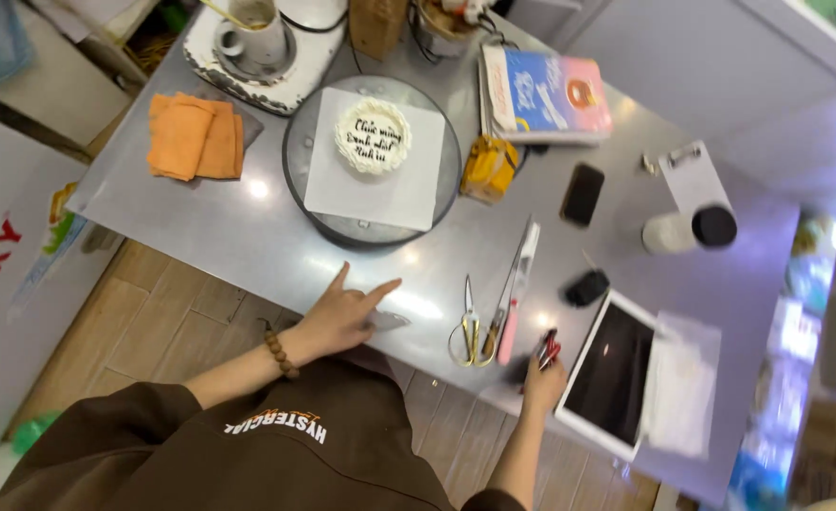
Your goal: Cutting out a parchment paper circle and writing order details on a receipt in a bakery kitchen.
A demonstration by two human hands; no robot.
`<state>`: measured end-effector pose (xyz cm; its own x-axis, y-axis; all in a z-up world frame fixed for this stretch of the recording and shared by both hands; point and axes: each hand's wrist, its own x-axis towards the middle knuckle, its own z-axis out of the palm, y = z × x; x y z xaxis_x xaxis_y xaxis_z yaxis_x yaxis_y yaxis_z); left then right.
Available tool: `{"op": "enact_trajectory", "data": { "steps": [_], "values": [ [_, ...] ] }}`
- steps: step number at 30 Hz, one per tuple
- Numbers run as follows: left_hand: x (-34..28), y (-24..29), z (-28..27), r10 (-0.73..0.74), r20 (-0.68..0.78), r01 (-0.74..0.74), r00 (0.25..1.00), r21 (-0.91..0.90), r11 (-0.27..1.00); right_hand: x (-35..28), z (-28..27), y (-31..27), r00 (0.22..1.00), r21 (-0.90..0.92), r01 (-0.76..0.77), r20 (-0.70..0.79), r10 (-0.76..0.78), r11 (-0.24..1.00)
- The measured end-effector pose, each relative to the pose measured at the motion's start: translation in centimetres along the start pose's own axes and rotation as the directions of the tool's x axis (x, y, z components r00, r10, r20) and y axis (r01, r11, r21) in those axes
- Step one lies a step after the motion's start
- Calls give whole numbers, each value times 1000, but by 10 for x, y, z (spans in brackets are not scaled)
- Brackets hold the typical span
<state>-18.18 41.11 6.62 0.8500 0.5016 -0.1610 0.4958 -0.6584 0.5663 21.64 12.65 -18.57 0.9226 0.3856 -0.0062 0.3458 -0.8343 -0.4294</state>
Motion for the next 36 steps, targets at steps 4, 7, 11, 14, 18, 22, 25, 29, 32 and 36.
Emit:
{"op": "enact_trajectory", "data": {
  "steps": [4,7,11,14,18,22,25,29,32,36],
  "values": [
    [25,20,16,-50,-52,47,997,-57,997,31,-58,-98,970,-239,80,-206,-131,968],
    [33,28,25,-128,-78,118,989,-126,985,111,-33,-129,855,-36,453,-267,-446,891],
    [32,30,40,-272,-105,252,957,-169,953,264,69,-192,906,576,329,29,-422,748],
    [25,27,45,-405,-125,381,906,-182,907,364,145,-248,903,776,-93,330,-275,624],
    [13,35,33,-633,-82,609,770,-202,767,451,206,-299,754,721,-622,657,-17,306],
    [8,36,35,-718,-130,667,683,-289,687,451,204,-347,818,792,-573,568,87,209],
    [10,33,44,-744,-109,688,659,-314,655,445,172,-378,968,938,-247,227,107,243],
    [17,13,70,-590,-149,551,793,-237,800,465,139,-399,988,979,-131,116,103,157],
    [27,-5,81,-456,-160,430,875,-173,886,472,112,-391,981,977,-190,185,65,96],
    [57,-29,66,-349,24,350,937,-21,937,431,28,-388,992,992,-127,127,-8,3]
  ]
}}
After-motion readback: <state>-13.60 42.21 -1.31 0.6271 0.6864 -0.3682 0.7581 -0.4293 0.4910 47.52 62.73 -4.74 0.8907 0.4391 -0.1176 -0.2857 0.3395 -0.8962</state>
